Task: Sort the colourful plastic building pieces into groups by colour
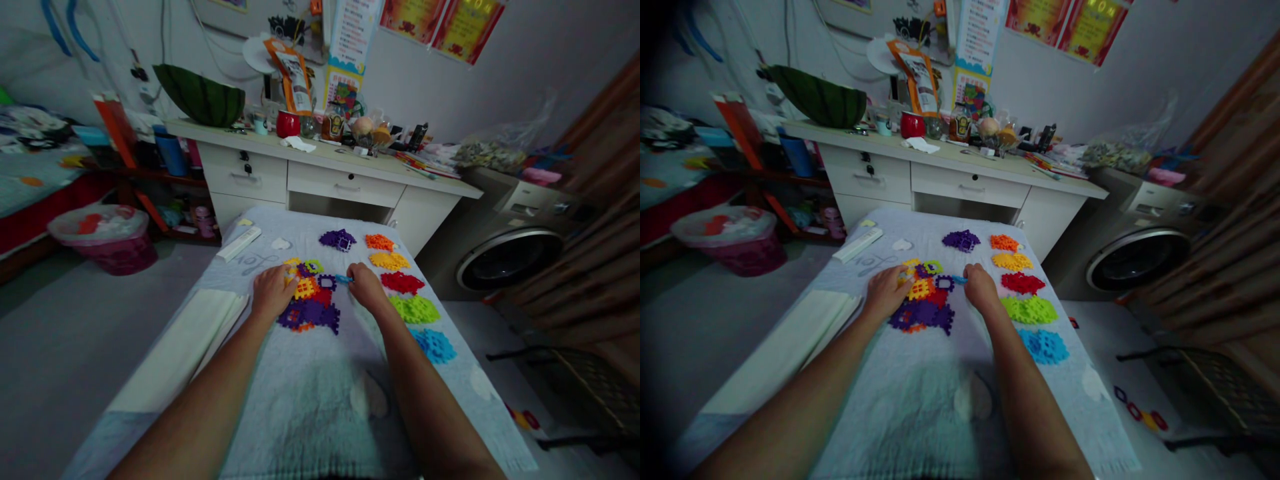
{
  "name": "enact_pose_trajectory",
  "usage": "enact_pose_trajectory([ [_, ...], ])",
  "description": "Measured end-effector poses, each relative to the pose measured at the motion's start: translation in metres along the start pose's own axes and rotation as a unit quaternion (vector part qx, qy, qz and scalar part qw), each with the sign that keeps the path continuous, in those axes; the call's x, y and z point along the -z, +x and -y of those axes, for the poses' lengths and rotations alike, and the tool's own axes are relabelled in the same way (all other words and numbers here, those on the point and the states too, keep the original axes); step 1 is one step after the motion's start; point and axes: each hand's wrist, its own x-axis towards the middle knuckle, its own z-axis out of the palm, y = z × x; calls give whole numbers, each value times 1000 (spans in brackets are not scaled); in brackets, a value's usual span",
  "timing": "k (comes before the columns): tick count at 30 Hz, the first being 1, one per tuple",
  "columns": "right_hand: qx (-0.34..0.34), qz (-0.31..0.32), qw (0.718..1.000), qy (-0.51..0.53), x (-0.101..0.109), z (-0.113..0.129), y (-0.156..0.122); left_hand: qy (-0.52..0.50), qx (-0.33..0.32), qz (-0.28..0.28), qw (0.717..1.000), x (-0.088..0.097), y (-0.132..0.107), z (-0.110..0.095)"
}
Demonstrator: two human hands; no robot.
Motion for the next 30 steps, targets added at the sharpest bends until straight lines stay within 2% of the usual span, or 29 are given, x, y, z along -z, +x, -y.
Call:
enact_pose_trajectory([
  [5,69,102,992,2,-5,-11,-20,-11,0,-25,1000,-2,0,1],
  [7,76,95,993,11,-8,-12,-23,-8,1,-28,1000,-1,-1,1],
  [11,39,53,998,9,-14,-7,-23,1,-9,-13,1000,0,-1,0],
  [14,35,39,999,14,-11,-4,-28,1,-14,-13,1000,0,-1,1],
  [18,58,38,997,36,10,-13,-49,1,-24,-18,1000,-3,0,4],
  [25,25,45,998,40,58,-64,-107,13,-22,-8,1000,-9,3,8],
  [30,12,85,996,16,69,-80,-142,18,-19,2,1000,-7,3,6],
])
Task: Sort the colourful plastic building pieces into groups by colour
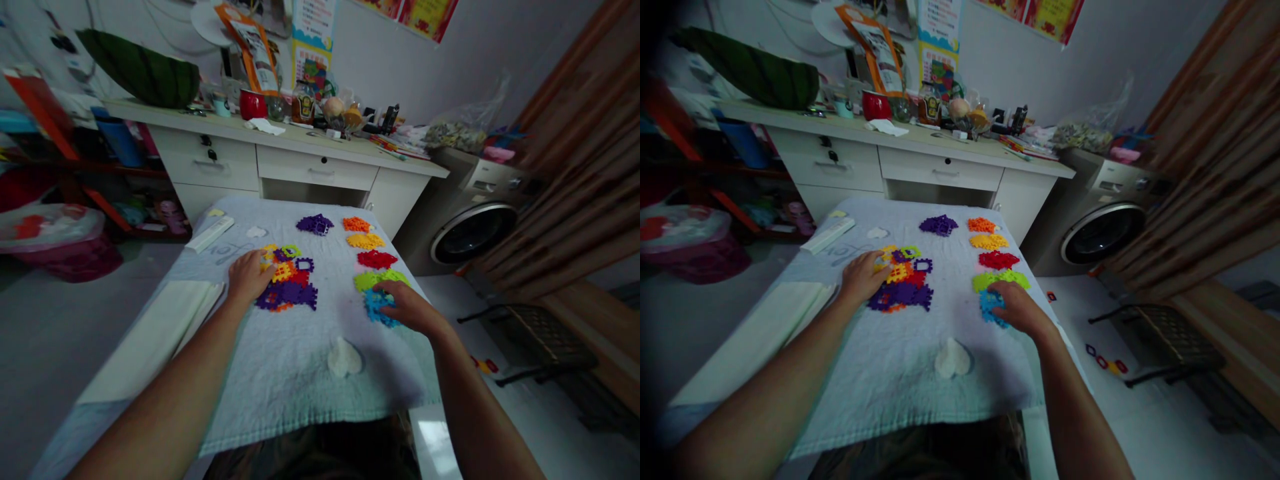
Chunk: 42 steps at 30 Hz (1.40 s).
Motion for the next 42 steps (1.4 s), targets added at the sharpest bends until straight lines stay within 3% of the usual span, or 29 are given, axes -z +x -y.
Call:
enact_pose_trajectory([
  [6,3,24,997,-71,-14,7,-20,-6,7,8,1000,5,-1,-4],
  [13,-5,33,994,-103,-25,16,-19,1,4,11,1000,3,0,-3],
  [29,-1,41,995,-88,-19,15,-22,9,4,11,1000,4,-1,-3],
  [35,57,7,998,-30,-24,56,16,6,17,17,1000,4,-1,-4],
  [42,57,8,998,-24,-55,96,107,1,14,15,1000,6,-2,-5],
])
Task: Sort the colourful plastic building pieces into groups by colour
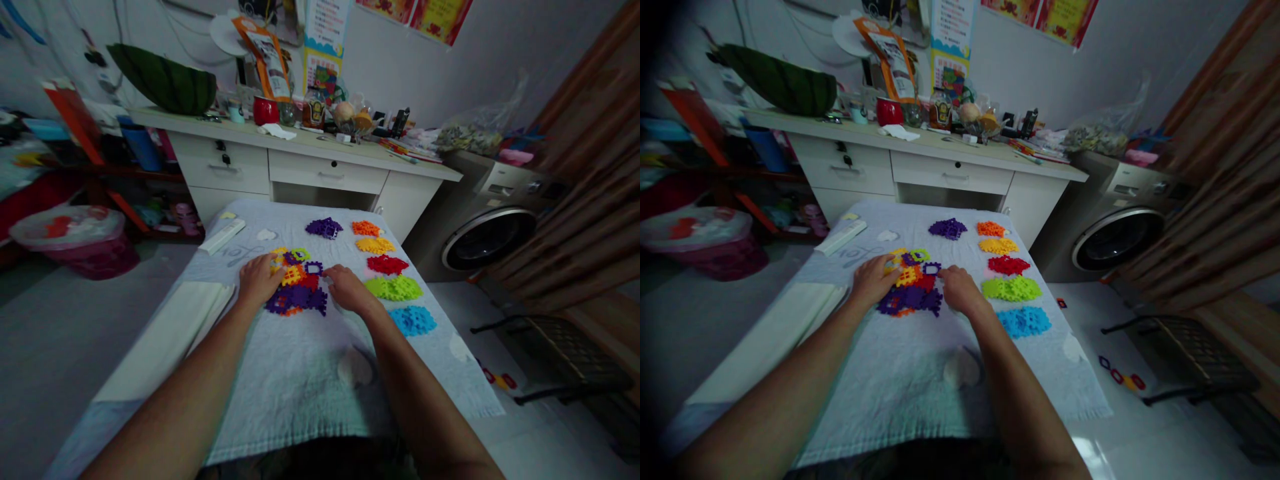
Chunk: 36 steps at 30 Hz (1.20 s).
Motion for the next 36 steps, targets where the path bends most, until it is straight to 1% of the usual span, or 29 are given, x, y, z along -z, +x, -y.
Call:
enact_pose_trajectory([
  [3,-25,-25,999,-3,-17,-1,30,1,4,-3,1000,0,0,-1],
  [6,-39,-46,998,0,-27,-6,45,0,4,-4,1000,1,0,-1],
  [10,-49,-49,997,34,-26,-17,53,-5,-12,-13,1000,2,2,-1],
  [14,-61,-101,987,108,-19,-30,66,-2,-23,-18,1000,1,3,0],
  [17,-72,-152,970,178,-18,-38,84,3,-24,-19,1000,1,3,-1],
  [20,-111,-215,941,239,-25,-43,106,11,-25,-17,999,2,2,-2],
  [22,-136,-243,922,270,-31,-45,120,17,-25,-15,999,3,1,-2],
  [27,-173,-269,882,347,-46,-55,152,12,-26,-21,999,3,0,-3],
  [31,-194,-314,846,385,-55,-61,170,16,-24,-17,999,4,0,-4],
  [34,-201,-321,835,398,-61,-62,175,21,-23,-16,999,4,-1,-4],
  [36,-194,-330,836,394,-63,-61,175,19,-23,-16,999,4,-1,-4],
])
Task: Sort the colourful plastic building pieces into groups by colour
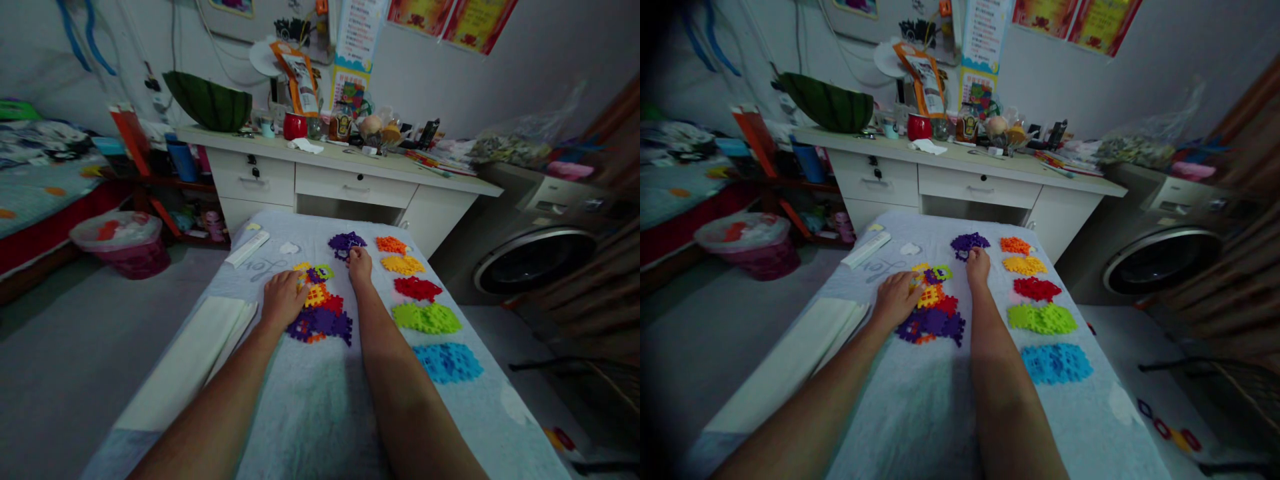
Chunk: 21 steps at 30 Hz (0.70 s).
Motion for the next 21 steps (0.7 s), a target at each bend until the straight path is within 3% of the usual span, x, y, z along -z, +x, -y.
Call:
enact_pose_trajectory([
  [8,96,32,992,-74,10,7,-14,-12,-1,3,1000,0,1,1],
  [12,164,91,964,-190,14,18,-25,-19,1,5,1000,-2,1,2],
  [16,161,132,932,-296,13,26,-35,-20,0,5,1000,-3,1,3],
  [21,150,147,920,-330,13,30,-37,-22,3,1,1000,-1,1,1],
])
